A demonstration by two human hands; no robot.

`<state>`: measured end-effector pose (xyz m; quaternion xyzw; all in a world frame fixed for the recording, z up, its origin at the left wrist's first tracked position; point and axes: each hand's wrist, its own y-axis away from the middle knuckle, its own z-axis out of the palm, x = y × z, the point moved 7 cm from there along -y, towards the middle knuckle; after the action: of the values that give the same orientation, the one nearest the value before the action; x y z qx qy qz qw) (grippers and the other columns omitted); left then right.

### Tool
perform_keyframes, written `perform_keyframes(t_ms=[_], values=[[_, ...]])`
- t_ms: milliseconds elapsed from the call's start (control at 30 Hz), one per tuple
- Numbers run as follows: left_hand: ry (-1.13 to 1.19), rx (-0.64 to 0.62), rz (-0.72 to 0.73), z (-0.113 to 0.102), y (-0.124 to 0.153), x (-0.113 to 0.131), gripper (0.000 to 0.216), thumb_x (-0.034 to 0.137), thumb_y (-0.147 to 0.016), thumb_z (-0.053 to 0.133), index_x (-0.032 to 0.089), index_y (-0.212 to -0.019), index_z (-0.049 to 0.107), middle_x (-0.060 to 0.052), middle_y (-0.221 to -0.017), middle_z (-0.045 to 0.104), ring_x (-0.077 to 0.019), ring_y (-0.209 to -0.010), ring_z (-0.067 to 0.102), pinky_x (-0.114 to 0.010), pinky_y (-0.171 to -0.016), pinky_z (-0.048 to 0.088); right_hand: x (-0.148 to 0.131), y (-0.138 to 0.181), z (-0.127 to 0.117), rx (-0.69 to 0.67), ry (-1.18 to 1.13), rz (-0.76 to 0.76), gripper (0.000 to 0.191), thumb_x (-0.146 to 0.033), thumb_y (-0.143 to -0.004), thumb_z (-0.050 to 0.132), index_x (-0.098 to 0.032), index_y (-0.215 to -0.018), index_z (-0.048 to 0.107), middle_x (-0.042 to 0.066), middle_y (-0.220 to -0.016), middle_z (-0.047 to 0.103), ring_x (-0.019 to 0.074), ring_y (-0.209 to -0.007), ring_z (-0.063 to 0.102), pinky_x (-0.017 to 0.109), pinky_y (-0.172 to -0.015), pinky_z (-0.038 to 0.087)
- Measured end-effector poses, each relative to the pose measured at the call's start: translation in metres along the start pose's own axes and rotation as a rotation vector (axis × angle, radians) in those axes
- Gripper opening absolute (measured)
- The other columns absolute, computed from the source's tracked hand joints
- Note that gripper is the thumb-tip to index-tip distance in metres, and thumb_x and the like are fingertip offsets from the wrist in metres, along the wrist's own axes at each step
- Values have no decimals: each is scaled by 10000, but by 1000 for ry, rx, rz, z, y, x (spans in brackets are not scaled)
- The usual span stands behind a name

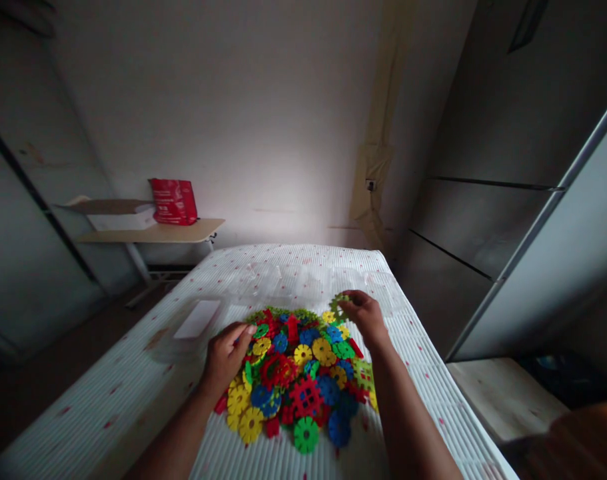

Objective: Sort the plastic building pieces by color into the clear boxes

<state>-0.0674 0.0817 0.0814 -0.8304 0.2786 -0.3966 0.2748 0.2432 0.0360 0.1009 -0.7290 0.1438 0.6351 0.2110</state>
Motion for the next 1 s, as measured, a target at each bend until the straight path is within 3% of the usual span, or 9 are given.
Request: perform_keyframes(t_ms=[67,133,267,433,633,833,1000], values=[[-2,3,6,0,0,0,310,318,-887,437,167,-708,640,-33,-688,666,-130,-676,615,-205,-656,470,-5,-13,-45,268,144,-112,415,-418,-590,659,-139,-898,649,73,-785,680,181,-662,598,273,-575,427],[-1,-1,14,1,0,0,309,316,-884,442,166,-696,636,-31,-676,660,-130,-666,613,-207,-648,472,-11,-22,-77,469,394,-132,406,-413,-634,619,-149,-939,665,92,-833,690,218,-741,612,292,-614,419],[-1,7,24,3,0,-2,290,311,-882,446,167,-712,632,-30,-691,665,-132,-679,620,-210,-649,476,-18,-37,-100,615,827,-46,358,-397,-745,537,-207,-1017,671,96,-958,688,232,-802,599,290,-600,364],[11,15,32,3,1,-3,276,298,-879,456,164,-717,634,-24,-685,661,-128,-667,613,-208,-638,463,-11,-52,-85,525,991,-136,308,-359,-776,524,-214,-1015,653,62,-930,687,220,-855,562,272,-583,327],[25,-7,-22,3,1,-4,299,308,-881,442,161,-700,629,-27,-673,652,-128,-663,604,-204,-642,455,-7,-38,-70,503,961,-406,270,-330,-794,471,-175,-884,673,76,-821,684,206,-773,567,284,-626,382],[20,-15,-63,3,1,-4,306,319,-878,439,158,-694,623,-34,-685,653,-128,-674,598,-200,-646,449,-5,3,-36,233,910,-642,300,-324,-829,418,-169,-796,673,96,-795,687,187,-708,608,280,-649,449],[15,-18,-61,5,1,-6,325,332,-885,430,159,-690,624,-29,-663,638,-128,-655,589,-209,-641,447,26,29,-26,-71,790,-529,293,-346,-821,427,-195,-776,675,67,-766,703,187,-690,639,275,-645,479]])
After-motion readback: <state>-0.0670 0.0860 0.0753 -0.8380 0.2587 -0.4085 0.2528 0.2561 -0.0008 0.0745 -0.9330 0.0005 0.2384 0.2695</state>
